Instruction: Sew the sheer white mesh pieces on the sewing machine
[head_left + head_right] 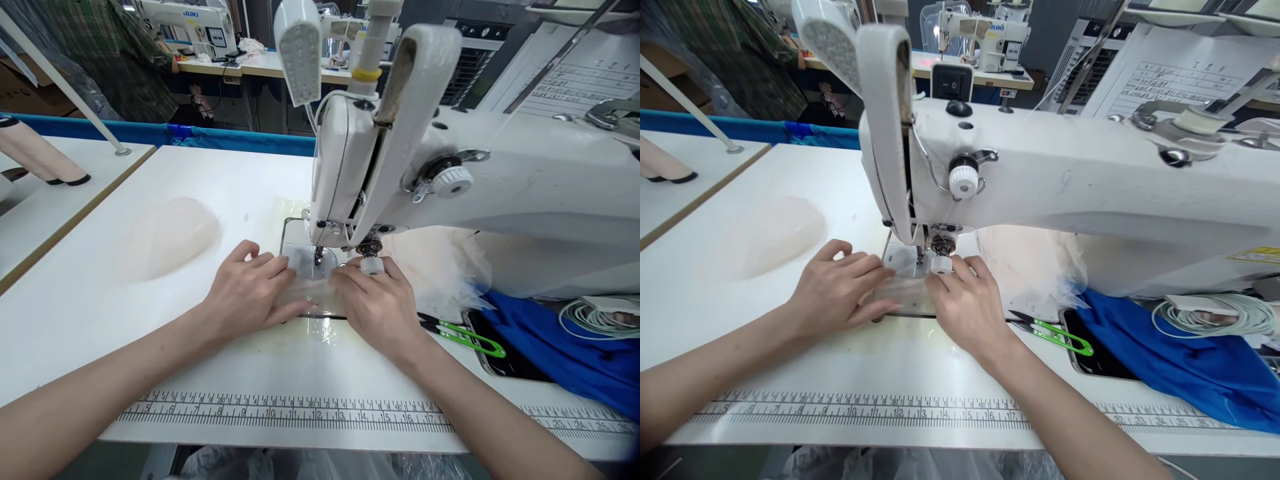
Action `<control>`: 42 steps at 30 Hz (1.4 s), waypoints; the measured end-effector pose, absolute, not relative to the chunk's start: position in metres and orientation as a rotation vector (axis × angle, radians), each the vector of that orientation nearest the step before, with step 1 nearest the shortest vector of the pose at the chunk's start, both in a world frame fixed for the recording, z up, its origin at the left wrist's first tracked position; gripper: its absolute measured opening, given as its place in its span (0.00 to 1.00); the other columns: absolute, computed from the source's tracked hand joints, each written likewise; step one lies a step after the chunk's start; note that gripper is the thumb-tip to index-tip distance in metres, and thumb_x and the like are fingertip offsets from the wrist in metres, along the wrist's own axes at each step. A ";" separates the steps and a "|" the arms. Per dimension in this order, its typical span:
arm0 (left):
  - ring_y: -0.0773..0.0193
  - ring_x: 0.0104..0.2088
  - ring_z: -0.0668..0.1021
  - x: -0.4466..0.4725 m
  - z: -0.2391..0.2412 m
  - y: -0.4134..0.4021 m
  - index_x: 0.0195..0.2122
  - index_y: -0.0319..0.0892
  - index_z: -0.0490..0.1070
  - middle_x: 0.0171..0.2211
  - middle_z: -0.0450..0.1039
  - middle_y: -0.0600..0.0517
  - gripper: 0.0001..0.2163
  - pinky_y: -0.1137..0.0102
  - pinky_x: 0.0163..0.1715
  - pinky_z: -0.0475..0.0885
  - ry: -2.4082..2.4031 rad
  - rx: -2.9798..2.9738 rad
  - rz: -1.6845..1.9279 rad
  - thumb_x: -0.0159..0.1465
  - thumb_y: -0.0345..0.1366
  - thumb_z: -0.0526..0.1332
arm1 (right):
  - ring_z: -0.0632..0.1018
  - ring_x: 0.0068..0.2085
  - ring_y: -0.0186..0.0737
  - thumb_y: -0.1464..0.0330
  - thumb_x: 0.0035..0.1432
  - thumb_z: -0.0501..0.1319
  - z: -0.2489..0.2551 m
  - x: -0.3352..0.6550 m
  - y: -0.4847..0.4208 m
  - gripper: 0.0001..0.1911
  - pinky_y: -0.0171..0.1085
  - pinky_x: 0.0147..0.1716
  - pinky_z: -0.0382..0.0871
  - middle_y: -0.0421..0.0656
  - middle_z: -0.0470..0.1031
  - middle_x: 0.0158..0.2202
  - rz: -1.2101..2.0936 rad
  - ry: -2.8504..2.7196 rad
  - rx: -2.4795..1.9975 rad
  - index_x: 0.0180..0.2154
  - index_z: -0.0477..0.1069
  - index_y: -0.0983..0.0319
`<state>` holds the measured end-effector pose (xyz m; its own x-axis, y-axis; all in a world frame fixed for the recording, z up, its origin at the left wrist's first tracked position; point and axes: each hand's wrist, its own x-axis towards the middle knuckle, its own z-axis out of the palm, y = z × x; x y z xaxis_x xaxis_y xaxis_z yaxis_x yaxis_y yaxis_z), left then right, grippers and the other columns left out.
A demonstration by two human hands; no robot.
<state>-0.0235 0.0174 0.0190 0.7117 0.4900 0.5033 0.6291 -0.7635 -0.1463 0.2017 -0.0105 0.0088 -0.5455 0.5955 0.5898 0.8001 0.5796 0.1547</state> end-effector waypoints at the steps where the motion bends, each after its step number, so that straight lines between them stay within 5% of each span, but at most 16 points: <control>1: 0.64 0.23 0.76 -0.024 0.022 0.017 0.31 0.39 0.75 0.26 0.77 0.51 0.17 0.62 0.32 0.65 -0.862 -2.573 -0.687 0.68 0.46 0.55 | 0.76 0.33 0.38 0.85 0.53 0.54 0.010 0.200 -0.013 0.16 0.39 0.35 0.64 0.40 0.81 0.33 -0.530 -2.308 -1.085 0.32 0.76 0.63; 3: 0.67 0.21 0.74 -0.024 0.025 0.018 0.27 0.39 0.73 0.22 0.75 0.54 0.12 0.64 0.30 0.64 -0.850 -2.534 -0.750 0.68 0.36 0.57 | 0.77 0.35 0.37 0.85 0.54 0.53 0.012 0.193 -0.018 0.16 0.38 0.33 0.65 0.40 0.81 0.36 -0.417 -2.311 -1.038 0.34 0.75 0.64; 6: 0.63 0.36 0.80 -0.023 0.024 0.021 0.37 0.39 0.74 0.35 0.80 0.51 0.07 0.62 0.41 0.68 -0.828 -2.604 -0.779 0.66 0.28 0.56 | 0.77 0.46 0.41 0.82 0.59 0.51 0.015 0.184 -0.023 0.17 0.38 0.44 0.69 0.46 0.80 0.44 -0.246 -2.402 -0.968 0.44 0.74 0.66; 9: 0.59 0.52 0.76 -0.024 0.020 0.026 0.46 0.39 0.72 0.48 0.77 0.49 0.13 0.57 0.56 0.63 -0.768 -2.752 -0.715 0.65 0.23 0.52 | 0.78 0.44 0.42 0.81 0.58 0.50 0.017 0.182 -0.026 0.16 0.41 0.49 0.70 0.46 0.80 0.37 -0.161 -2.384 -0.973 0.40 0.74 0.66; 12: 0.59 0.58 0.71 -0.026 0.015 0.031 0.49 0.39 0.71 0.51 0.75 0.50 0.17 0.57 0.59 0.60 -0.716 -2.847 -0.606 0.64 0.21 0.49 | 0.78 0.41 0.42 0.81 0.57 0.49 0.018 0.182 -0.029 0.16 0.41 0.43 0.74 0.47 0.80 0.35 -0.126 -2.342 -1.022 0.38 0.74 0.67; 16: 0.60 0.56 0.72 -0.028 0.011 0.034 0.51 0.38 0.70 0.52 0.74 0.47 0.17 0.60 0.56 0.65 -0.719 -2.912 -0.589 0.68 0.23 0.47 | 0.78 0.43 0.45 0.78 0.62 0.50 0.017 0.181 -0.032 0.16 0.42 0.39 0.76 0.51 0.78 0.46 -0.123 -2.469 -1.115 0.45 0.73 0.69; 21: 0.58 0.49 0.74 -0.027 0.009 0.034 0.53 0.37 0.69 0.47 0.74 0.45 0.15 0.62 0.50 0.69 -0.801 -2.949 -0.565 0.69 0.25 0.49 | 0.77 0.45 0.49 0.66 0.68 0.50 0.014 0.184 -0.025 0.17 0.46 0.43 0.75 0.53 0.77 0.49 -0.085 -2.451 -1.302 0.41 0.74 0.68; 27: 0.54 0.57 0.68 -0.027 0.007 0.033 0.56 0.44 0.69 0.53 0.72 0.48 0.18 0.59 0.53 0.67 -0.776 -2.914 -0.437 0.67 0.25 0.51 | 0.77 0.47 0.51 0.67 0.67 0.51 0.011 0.190 -0.014 0.15 0.46 0.41 0.74 0.54 0.78 0.46 -0.110 -2.434 -1.414 0.39 0.74 0.68; 31: 0.53 0.63 0.64 -0.027 0.007 0.031 0.58 0.42 0.67 0.59 0.67 0.47 0.21 0.57 0.59 0.63 -0.723 -2.891 -0.384 0.64 0.23 0.52 | 0.78 0.44 0.49 0.68 0.65 0.55 0.011 0.192 -0.010 0.13 0.45 0.42 0.73 0.54 0.77 0.47 -0.181 -2.423 -1.445 0.46 0.73 0.68; 42: 0.49 0.62 0.67 -0.020 0.011 0.020 0.57 0.37 0.68 0.57 0.70 0.42 0.19 0.53 0.61 0.61 -0.702 -2.736 -0.236 0.67 0.26 0.49 | 0.76 0.51 0.46 0.67 0.67 0.54 0.005 0.196 -0.003 0.17 0.47 0.54 0.68 0.52 0.77 0.50 -0.242 -2.461 -1.355 0.50 0.73 0.68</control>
<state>-0.0195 0.0198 0.0111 0.8668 0.4415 0.2318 0.4918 -0.8336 -0.2516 0.1959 -0.0035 0.0049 -0.4987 0.7902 0.3561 0.8444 0.5357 -0.0061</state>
